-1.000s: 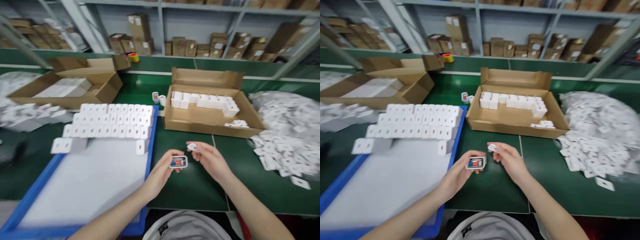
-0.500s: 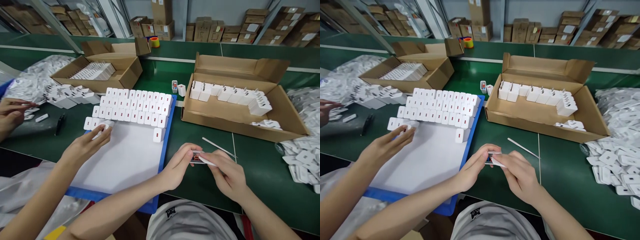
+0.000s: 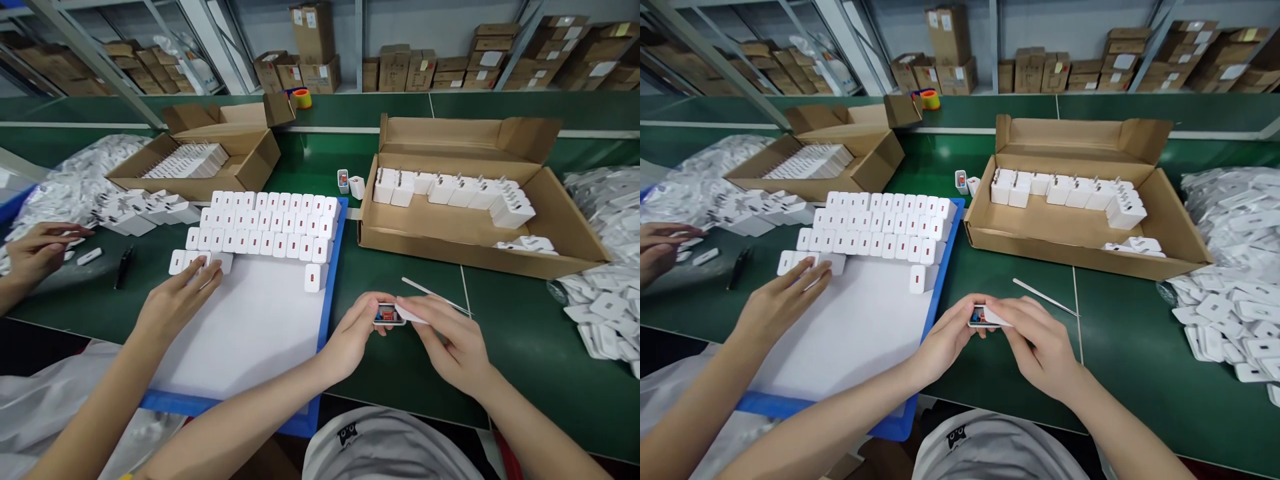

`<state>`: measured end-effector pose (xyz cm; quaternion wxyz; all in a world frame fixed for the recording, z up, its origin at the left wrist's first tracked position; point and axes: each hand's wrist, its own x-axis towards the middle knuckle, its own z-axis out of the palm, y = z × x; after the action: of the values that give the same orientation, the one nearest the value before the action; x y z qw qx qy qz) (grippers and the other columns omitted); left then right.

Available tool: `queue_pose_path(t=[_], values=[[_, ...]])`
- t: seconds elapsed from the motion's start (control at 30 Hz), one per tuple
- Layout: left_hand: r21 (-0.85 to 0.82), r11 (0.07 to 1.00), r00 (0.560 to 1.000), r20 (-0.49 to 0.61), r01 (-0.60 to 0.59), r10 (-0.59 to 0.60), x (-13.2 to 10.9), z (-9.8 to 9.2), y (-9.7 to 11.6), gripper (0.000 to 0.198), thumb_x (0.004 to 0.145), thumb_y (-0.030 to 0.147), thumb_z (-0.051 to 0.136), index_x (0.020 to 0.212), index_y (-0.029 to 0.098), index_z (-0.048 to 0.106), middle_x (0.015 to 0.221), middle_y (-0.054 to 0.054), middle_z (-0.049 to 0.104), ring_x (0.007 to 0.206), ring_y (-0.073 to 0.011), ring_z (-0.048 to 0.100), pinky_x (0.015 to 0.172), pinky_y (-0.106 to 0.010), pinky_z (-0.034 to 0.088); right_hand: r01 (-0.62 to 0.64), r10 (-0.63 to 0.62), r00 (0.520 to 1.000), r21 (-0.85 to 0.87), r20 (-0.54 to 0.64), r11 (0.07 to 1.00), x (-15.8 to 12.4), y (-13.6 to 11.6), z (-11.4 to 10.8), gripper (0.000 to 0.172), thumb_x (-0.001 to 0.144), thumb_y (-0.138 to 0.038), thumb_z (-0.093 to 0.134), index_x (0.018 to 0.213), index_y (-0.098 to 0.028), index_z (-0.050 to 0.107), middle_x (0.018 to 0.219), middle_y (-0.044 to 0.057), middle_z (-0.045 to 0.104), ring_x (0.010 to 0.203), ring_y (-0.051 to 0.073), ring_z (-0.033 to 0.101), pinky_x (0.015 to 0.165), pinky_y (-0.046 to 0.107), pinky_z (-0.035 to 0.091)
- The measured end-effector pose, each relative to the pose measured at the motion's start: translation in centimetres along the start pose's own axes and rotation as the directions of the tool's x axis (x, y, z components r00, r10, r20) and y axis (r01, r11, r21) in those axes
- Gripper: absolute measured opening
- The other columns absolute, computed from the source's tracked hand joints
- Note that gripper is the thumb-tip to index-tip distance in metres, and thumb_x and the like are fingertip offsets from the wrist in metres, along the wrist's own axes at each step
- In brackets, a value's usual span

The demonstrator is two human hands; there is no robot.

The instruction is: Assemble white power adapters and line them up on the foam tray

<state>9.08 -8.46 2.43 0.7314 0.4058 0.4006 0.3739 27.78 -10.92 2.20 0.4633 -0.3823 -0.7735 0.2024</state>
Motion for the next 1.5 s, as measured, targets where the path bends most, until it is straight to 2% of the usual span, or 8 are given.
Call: queue_pose_path(t=[0.3,0.5,0.6,0.73,0.93,1.13,1.23,1.5], values=[[-0.104,0.995,0.999,0.037,-0.003,0.007,0.5,-0.6,-1.4,0.041,0.098,0.054,0.054,0.101,0.019,0.075,0.091,-0.006,0.063,0.082,-0.0195,0.054,0.074,-0.034,0.045,0.159,-0.11,0.975,-0.261,0.19,0.952,-0.7,0.9,1.3,0.073,0.094,0.001,0.044,0.162,-0.015,0.023,0.119,0.018,0.054,0.105,0.025,0.058,0.083,0.038,0.059],[-0.066,0.997,0.995,0.089,-0.029,0.034,0.5,-0.6,-1.3,0.055,0.096,0.064,0.051,0.112,0.015,0.069,0.096,-0.007,0.062,0.084,-0.0181,0.055,0.073,-0.031,0.043,0.216,-0.215,0.976,-0.312,0.04,0.925,-0.7,1.2,0.8,0.075,0.09,0.008,0.045,0.16,-0.014,0.031,0.119,0.017,0.056,0.106,0.025,0.058,0.086,0.036,0.055],[-0.035,0.998,0.993,0.105,-0.047,0.051,0.3,-0.6,-1.3,0.055,0.099,0.063,0.046,0.116,0.015,0.067,0.102,-0.008,0.059,0.087,-0.0177,0.053,0.075,-0.031,0.044,0.195,-0.175,0.98,-0.296,0.095,0.935,-0.6,1.2,0.9,0.074,0.09,0.006,0.045,0.16,-0.013,0.03,0.116,0.017,0.056,0.102,0.025,0.057,0.083,0.037,0.055],[0.007,0.998,0.991,0.113,-0.067,0.065,0.0,-0.7,-1.1,0.053,0.101,0.061,0.041,0.118,0.018,0.067,0.11,-0.008,0.056,0.088,-0.0173,0.052,0.078,-0.031,0.045,0.122,-0.111,0.99,-0.153,0.082,0.981,-0.5,0.8,1.1,0.068,0.094,0.002,0.043,0.159,-0.017,0.034,0.114,0.015,0.056,0.101,0.023,0.058,0.082,0.036,0.056],[0.131,0.978,0.97,0.204,-0.163,0.134,-0.6,-0.8,-0.4,0.051,0.104,0.058,0.035,0.118,0.02,0.066,0.126,-0.011,0.054,0.104,-0.0217,0.056,0.082,-0.032,0.047,-0.145,0.155,0.977,0.074,-0.146,0.987,-1.0,0.3,0.9,0.041,0.1,-0.007,0.044,0.129,-0.028,0.064,0.111,0.008,0.066,0.091,0.017,0.063,0.078,0.032,0.054],[0.202,0.955,0.963,0.209,-0.216,0.173,-0.8,-1.1,-0.5,0.054,0.104,0.059,0.032,0.119,0.02,0.067,0.132,-0.012,0.053,0.12,-0.0275,0.054,0.091,-0.036,0.048,-0.395,0.566,0.815,0.597,-0.123,0.698,-0.6,0.1,0.2,0.019,0.101,-0.025,0.056,0.111,-0.029,0.071,0.083,0.001,0.065,0.057,0.009,0.053,0.05,0.023,0.043],[0.214,0.957,0.97,0.182,-0.197,0.159,-0.7,-1.1,-0.5,0.053,0.105,0.057,0.031,0.118,0.02,0.067,0.132,-0.012,0.054,0.122,-0.0278,0.054,0.094,-0.037,0.048,-0.397,0.57,0.822,0.704,-0.013,0.589,-0.1,0.1,-0.2,0.014,0.097,-0.034,0.06,0.105,-0.026,0.069,0.074,-0.001,0.055,0.057,0.011,0.05,0.05,0.024,0.039],[0.187,0.965,0.979,0.12,-0.184,0.163,-0.5,-0.8,-0.5,0.052,0.105,0.056,0.031,0.115,0.02,0.067,0.128,-0.011,0.055,0.113,-0.0246,0.058,0.092,-0.035,0.05,-0.122,0.122,0.992,0.035,0.006,0.992,-0.5,-0.9,0.2,0.038,0.081,-0.021,0.072,0.07,-0.023,0.037,0.058,-0.008,0.034,0.051,0.009,0.032,0.048,0.024,0.024]])
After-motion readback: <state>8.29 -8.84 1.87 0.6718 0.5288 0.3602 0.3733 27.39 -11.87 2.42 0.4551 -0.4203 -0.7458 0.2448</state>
